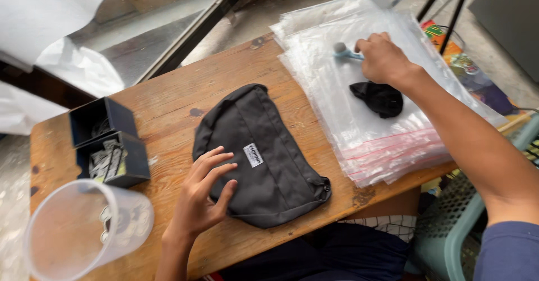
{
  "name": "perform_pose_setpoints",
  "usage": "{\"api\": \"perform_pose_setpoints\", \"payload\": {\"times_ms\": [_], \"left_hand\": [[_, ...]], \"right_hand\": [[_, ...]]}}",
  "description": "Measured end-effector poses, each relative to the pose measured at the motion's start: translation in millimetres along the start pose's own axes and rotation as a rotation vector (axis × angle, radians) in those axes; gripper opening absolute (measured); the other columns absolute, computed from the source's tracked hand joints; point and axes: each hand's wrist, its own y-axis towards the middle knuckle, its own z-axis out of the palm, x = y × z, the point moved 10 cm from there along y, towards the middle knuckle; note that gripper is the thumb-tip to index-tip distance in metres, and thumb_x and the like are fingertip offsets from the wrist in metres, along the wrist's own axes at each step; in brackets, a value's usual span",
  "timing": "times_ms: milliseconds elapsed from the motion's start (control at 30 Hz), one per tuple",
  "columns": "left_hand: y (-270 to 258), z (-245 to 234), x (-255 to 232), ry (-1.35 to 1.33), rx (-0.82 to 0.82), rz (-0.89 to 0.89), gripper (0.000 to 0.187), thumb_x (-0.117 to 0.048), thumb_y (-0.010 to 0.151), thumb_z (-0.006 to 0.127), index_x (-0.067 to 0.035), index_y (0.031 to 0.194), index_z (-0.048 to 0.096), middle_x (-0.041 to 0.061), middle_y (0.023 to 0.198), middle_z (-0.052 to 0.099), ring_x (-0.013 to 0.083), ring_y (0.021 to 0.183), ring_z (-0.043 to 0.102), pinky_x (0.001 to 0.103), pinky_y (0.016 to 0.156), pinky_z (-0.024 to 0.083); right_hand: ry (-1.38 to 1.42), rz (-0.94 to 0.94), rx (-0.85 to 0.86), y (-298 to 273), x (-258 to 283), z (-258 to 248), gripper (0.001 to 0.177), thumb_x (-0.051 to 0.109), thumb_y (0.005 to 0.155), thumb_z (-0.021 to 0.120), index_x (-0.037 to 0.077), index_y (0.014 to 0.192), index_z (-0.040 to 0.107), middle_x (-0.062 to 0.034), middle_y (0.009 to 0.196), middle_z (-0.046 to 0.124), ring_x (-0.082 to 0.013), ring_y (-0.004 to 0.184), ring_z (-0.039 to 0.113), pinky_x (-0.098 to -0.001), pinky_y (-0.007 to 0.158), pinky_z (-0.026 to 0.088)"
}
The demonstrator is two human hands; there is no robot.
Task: The person places a black bag into a clear plastic bag and seals it. They then brush the bag with a small brush, attach a decorative charm to the zipper, and place the bag into a basket. Finally, they wipe a plastic bag with a cloth and pack another bag into it.
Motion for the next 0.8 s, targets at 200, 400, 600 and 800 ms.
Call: {"api": "perform_pose_setpoints", "payload": {"times_ms": [200,400,600,800], "left_hand": [[-33.6,-141.9,-58.7,0.269,-0.337,-0.051,0.029,-0.017,0.098,0.049,0.008,0.107,0.062,0.024,0.11,0.065,0.043,0.108,0.067,0.051,0.105,0.053],[-108.8,-218.7,48.2,0.627,-0.287,-0.393,0.043,-0.013,0.101,0.058,0.009,0.138,0.056,0.029,0.142,0.055,0.043,0.134,0.047,0.053,0.116,0.031],[-134.1,-207.2,102.7,0.4,-0.145,-0.724,0.068,-0.049,0.105,0.016,-0.005,0.147,0.046,0.016,0.149,0.051,0.0332,0.136,0.045,0.047,0.11,0.032],[-135.6,-210.0,103.2,0.324,-0.14,-0.791,0.083,-0.062,0.097,0.008,-0.008,0.15,0.043,0.014,0.154,0.046,0.0308,0.139,0.041,0.049,0.112,0.032]], "right_hand": [[-0.166,-0.397,-0.425,-7.4,124.0,-37.0,0.032,0.021,0.092,0.065,0.009,0.122,0.068,-0.0166,0.126,0.062,-0.0413,0.117,0.052,-0.0528,0.08,0.05],[0.172,-1.009,-0.377,-51.8,363.0,-60.7,0.007,0.012,0.097,0.065,0.007,0.102,0.066,-0.0152,0.103,0.065,-0.0396,0.099,0.06,-0.0481,0.094,0.045],[0.184,-1.107,-0.083,-35.3,535.9,-25.4,0.009,0.01,0.097,0.054,0.005,0.094,0.06,-0.0141,0.093,0.06,-0.036,0.087,0.057,-0.0493,0.064,0.044],[-0.037,-0.981,0.051,40.3,638.5,34.5,0.023,0.009,0.092,0.053,0.014,0.097,0.075,-0.0149,0.093,0.071,-0.0394,0.08,0.065,-0.052,0.063,0.049]]}}
